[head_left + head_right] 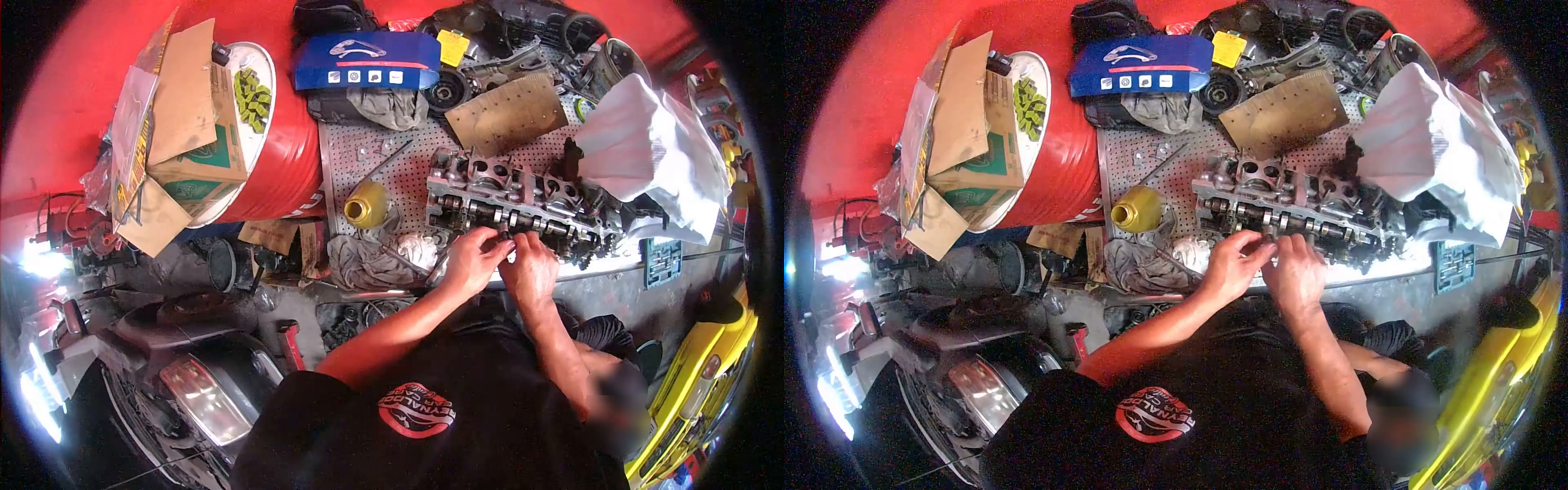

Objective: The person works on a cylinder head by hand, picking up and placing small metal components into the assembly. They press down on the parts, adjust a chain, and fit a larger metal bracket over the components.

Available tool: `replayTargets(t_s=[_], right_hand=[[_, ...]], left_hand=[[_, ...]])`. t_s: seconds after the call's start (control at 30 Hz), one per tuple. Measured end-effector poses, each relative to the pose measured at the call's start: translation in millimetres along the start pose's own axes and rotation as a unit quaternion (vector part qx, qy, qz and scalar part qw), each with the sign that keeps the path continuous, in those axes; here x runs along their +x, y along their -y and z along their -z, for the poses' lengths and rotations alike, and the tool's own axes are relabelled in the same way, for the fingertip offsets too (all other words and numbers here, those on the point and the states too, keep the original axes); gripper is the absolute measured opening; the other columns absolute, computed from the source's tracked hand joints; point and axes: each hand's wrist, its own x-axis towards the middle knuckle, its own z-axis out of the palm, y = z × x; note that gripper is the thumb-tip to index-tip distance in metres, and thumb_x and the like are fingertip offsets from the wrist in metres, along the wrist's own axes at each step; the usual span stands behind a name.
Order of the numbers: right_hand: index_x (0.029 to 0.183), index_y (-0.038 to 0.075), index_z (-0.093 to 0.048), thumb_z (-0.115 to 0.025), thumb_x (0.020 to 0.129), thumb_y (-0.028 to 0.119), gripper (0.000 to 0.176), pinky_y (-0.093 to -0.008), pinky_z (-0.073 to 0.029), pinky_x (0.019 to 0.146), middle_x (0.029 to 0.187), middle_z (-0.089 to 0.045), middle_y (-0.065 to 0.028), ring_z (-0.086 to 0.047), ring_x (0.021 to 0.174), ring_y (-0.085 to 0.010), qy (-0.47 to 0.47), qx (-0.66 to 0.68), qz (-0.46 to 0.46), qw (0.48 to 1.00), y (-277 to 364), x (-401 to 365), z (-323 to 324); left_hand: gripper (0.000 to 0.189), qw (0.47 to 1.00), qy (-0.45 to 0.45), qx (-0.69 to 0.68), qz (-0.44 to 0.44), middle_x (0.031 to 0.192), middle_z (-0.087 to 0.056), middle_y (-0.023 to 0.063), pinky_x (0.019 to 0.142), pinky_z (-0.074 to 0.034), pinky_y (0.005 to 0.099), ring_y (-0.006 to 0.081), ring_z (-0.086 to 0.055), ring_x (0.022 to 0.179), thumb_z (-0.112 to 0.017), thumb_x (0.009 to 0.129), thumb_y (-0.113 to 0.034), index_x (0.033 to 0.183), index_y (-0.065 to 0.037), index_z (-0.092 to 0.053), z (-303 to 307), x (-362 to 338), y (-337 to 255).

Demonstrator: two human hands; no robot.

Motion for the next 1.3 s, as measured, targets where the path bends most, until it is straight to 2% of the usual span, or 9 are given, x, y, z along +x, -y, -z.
replayTargets(t_s=[0.33, 0.43, 0.6, 0.67, 0.8, 0.93, 1.03, 1.27, 1.3], right_hand=[[0.091, 0.005, -0.056, -0.071, 0.065, 0.012, 0.032, -0.0396, -0.049, 0.060, 0.086, -0.054, -0.0116, -0.058, 0.071, -0.0299, -0.041, 0.233, 0.133, 0.962, 39, 29, -6], [0.096, 0.004, -0.056, -0.070, 0.065, 0.008, 0.034, -0.0386, -0.050, 0.065, 0.092, -0.053, -0.0132, -0.058, 0.078, -0.0306, -0.060, 0.270, 0.144, 0.950, 48, 37, -15], [0.094, 0.004, -0.058, -0.066, 0.069, 0.011, 0.027, -0.0376, -0.050, 0.073, 0.095, -0.052, -0.0135, -0.056, 0.088, -0.0303, -0.018, 0.306, 0.156, 0.939, 63, 57, -11], [0.093, 0.004, -0.059, -0.065, 0.070, 0.010, 0.025, -0.0386, -0.049, 0.077, 0.098, -0.052, -0.0133, -0.055, 0.091, -0.0307, 0.016, 0.313, 0.157, 0.937, 70, 63, -4], [0.092, 0.005, -0.059, -0.063, 0.073, 0.010, 0.021, -0.0390, -0.046, 0.082, 0.104, -0.053, -0.0122, -0.054, 0.096, -0.0302, 0.041, 0.330, 0.163, 0.929, 76, 68, -3], [0.092, 0.005, -0.059, -0.064, 0.076, 0.012, 0.018, -0.0401, -0.048, 0.079, 0.104, -0.054, -0.0134, -0.056, 0.094, -0.0323, 0.076, 0.327, 0.081, 0.938, 47, 32, -11], [0.093, 0.004, -0.058, -0.063, 0.080, 0.014, 0.018, -0.0404, -0.050, 0.070, 0.096, -0.056, -0.0148, -0.059, 0.081, -0.0370, 0.143, 0.313, -0.073, 0.936, 11, -9, -20], [0.095, 0.000, -0.058, -0.057, 0.088, 0.026, 0.027, -0.0304, -0.048, 0.061, 0.078, -0.061, -0.0143, -0.060, 0.069, -0.0233, 0.012, 0.262, -0.360, 0.895, -68, -81, -46], [0.093, -0.001, -0.057, -0.055, 0.090, 0.029, 0.031, -0.0291, -0.047, 0.058, 0.075, -0.059, -0.0121, -0.059, 0.064, -0.0203, -0.034, 0.310, -0.407, 0.858, -75, -77, -42]], left_hand=[[0.014, 0.998, -0.020, 0.041, 0.038, 0.081, -0.062, 0.0003, 0.062, -0.046, 0.0219, 0.0052, -0.056, 0.072, -0.058, 0.088, -0.009, 0.097, 0.001, -0.059, 71, 19, -39], [0.015, 0.997, -0.023, -0.068, 0.025, 0.075, -0.061, 0.0044, 0.060, -0.046, 0.0258, 0.0080, -0.056, 0.067, -0.058, 0.087, -0.012, 0.096, 0.000, -0.060, 83, 29, -44], [0.023, 0.974, 0.069, -0.208, 0.056, 0.094, -0.060, 0.0008, 0.076, -0.045, 0.0222, 0.0057, -0.053, 0.085, -0.060, 0.088, -0.010, 0.109, -0.002, -0.056, 118, 51, -47], [0.021, 0.989, 0.101, -0.110, 0.012, 0.095, -0.061, 0.0000, 0.078, -0.045, 0.0233, 0.0060, -0.053, 0.087, -0.060, 0.088, -0.010, 0.107, -0.002, -0.058, 134, 63, -48], [0.019, 0.978, 0.085, -0.085, 0.171, 0.080, -0.059, 0.0010, 0.056, -0.045, 0.0235, 0.0083, -0.054, 0.065, -0.063, 0.086, -0.015, 0.101, -0.004, -0.060, 177, 113, -27], [0.036, 0.960, 0.006, 0.016, 0.280, 0.072, -0.060, 0.0054, 0.044, -0.042, 0.0277, 0.0121, -0.051, 0.053, -0.067, 0.081, -0.019, 0.109, 0.001, -0.058, 228, 207, 111], [0.043, 0.921, 0.045, 0.234, 0.309, 0.070, -0.062, 0.0099, 0.045, -0.045, 0.0312, 0.0175, -0.054, 0.050, -0.068, 0.078, -0.023, 0.108, 0.005, -0.056, 255, 247, 188], [0.026, 0.896, 0.090, 0.297, 0.318, 0.068, -0.063, 0.0153, 0.050, -0.050, 0.0386, 0.0229, -0.062, 0.054, -0.065, 0.078, -0.020, 0.089, 0.003, -0.062, 253, 277, 206], [0.020, 0.894, 0.053, 0.384, 0.226, 0.064, -0.059, 0.0138, 0.042, -0.046, 0.0351, 0.0220, -0.055, 0.046, -0.063, 0.080, -0.018, 0.085, 0.002, -0.059, 264, 280, 212]])
